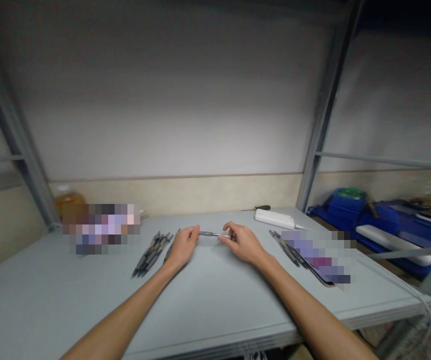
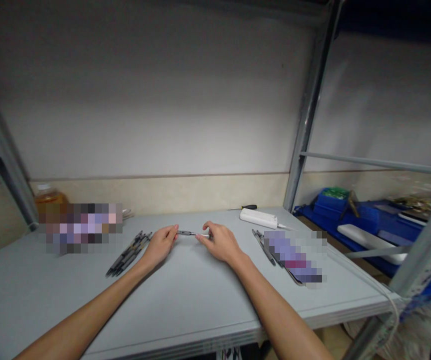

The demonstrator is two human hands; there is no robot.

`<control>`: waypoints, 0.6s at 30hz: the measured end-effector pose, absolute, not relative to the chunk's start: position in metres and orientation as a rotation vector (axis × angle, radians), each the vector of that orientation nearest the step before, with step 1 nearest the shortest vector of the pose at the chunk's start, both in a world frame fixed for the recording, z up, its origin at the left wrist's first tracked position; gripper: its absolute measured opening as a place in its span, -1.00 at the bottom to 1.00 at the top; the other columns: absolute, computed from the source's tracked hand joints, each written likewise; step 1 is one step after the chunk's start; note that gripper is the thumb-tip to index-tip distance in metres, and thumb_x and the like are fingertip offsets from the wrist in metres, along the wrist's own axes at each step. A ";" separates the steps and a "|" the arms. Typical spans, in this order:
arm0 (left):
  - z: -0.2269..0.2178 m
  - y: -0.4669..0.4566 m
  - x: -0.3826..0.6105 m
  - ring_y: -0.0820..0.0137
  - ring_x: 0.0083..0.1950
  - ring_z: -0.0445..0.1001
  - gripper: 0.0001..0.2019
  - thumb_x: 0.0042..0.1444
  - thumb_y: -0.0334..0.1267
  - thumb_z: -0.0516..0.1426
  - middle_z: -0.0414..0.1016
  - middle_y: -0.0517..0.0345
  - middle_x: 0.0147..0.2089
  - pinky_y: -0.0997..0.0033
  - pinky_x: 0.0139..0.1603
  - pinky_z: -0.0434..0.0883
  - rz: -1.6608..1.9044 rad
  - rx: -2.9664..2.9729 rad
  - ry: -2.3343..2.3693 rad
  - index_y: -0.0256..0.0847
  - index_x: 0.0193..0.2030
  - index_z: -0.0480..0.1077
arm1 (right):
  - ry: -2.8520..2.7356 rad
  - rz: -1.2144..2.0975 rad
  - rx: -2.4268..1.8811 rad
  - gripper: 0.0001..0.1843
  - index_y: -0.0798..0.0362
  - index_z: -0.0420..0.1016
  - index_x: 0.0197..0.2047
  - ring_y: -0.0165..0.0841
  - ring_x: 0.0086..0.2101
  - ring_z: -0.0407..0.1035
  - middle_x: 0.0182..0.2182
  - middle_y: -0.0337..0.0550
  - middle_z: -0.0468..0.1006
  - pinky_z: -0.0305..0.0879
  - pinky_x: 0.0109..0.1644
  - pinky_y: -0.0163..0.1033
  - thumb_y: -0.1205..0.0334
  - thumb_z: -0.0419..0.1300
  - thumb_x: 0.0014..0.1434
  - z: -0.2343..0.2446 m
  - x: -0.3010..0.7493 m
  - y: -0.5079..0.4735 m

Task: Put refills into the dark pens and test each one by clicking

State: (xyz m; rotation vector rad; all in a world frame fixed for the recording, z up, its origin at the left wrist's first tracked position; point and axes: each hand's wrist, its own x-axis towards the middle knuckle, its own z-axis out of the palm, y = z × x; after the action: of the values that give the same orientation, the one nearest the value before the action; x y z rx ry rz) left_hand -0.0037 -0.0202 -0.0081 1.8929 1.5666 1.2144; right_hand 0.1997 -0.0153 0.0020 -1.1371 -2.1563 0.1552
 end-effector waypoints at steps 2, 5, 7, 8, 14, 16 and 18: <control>-0.008 -0.019 -0.005 0.48 -0.61 0.11 -0.58 0.12 0.04 -0.15 0.11 0.32 -0.69 0.50 -0.53 0.00 1.245 1.870 1.572 -0.19 -0.62 0.14 | -2.118 0.239 -1.193 -0.68 0.05 0.45 -0.31 -0.41 -0.52 0.25 -0.55 -0.21 0.42 0.04 -0.43 -0.34 0.03 0.00 0.18 0.002 0.201 -0.013; -0.009 -0.017 -0.007 0.48 -0.62 0.12 -0.56 0.10 0.07 -0.14 0.11 0.31 -0.69 0.50 -0.55 0.01 1.281 1.810 1.576 -0.19 -0.64 0.14 | -2.074 0.361 -1.132 -0.75 0.08 0.46 -0.40 -0.43 -0.53 0.24 -0.58 -0.22 0.41 0.05 -0.44 -0.35 0.11 0.06 0.14 0.004 0.200 -0.011; -0.009 -0.016 -0.007 0.49 -0.64 0.10 -0.54 0.07 0.12 -0.12 0.09 0.32 -0.70 0.50 -0.56 0.01 1.298 1.732 1.561 -0.19 -0.65 0.12 | -2.020 0.444 -1.057 -0.86 0.09 0.43 -0.40 -0.44 -0.50 0.25 -0.54 -0.24 0.43 0.09 -0.42 -0.37 0.19 0.14 0.05 0.005 0.199 -0.010; -0.008 -0.016 -0.007 0.50 -0.65 0.09 -0.53 0.05 0.14 -0.11 0.08 0.32 -0.71 0.50 -0.57 0.00 1.303 1.684 1.547 -0.18 -0.66 0.12 | -1.987 0.471 -1.028 -0.89 0.09 0.42 -0.40 -0.45 -0.49 0.26 -0.52 -0.24 0.43 0.10 -0.41 -0.37 0.22 0.17 0.02 0.006 0.198 -0.010; -0.007 -0.020 -0.006 0.53 -0.71 0.05 -0.45 -0.01 0.25 -0.11 0.05 0.33 -0.78 0.50 -0.62 -0.01 1.257 1.511 1.517 -0.19 -0.71 0.12 | -1.856 0.523 -0.975 -0.88 0.08 0.41 -0.46 -0.45 -0.50 0.24 -0.54 -0.26 0.41 0.14 -0.40 -0.36 0.22 0.23 -0.05 0.004 0.199 -0.006; -0.008 -0.019 -0.005 0.53 -0.70 0.10 -0.46 -0.01 0.25 -0.10 0.13 0.30 -0.75 0.50 -0.62 0.05 1.276 1.474 1.466 -0.22 -0.66 0.21 | -1.811 0.551 -0.957 -0.86 0.08 0.41 -0.45 -0.44 -0.49 0.26 -0.52 -0.25 0.43 0.15 -0.40 -0.34 0.20 0.24 -0.06 0.003 0.200 -0.003; -0.008 -0.019 -0.004 0.52 -0.67 0.20 -0.51 0.00 0.21 -0.07 0.26 0.27 -0.65 0.51 -0.60 0.14 1.328 1.451 1.324 -0.24 -0.49 0.28 | -1.766 0.596 -0.938 -0.85 0.09 0.42 -0.44 -0.42 -0.47 0.29 -0.50 -0.22 0.45 0.18 -0.38 -0.33 0.18 0.24 -0.06 0.002 0.200 -0.001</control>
State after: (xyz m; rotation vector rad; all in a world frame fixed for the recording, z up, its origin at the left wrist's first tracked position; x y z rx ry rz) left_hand -0.0042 -0.0186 -0.0079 1.4508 1.3245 1.3279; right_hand 0.2004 -0.0013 0.0023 -0.9378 -1.7660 0.5963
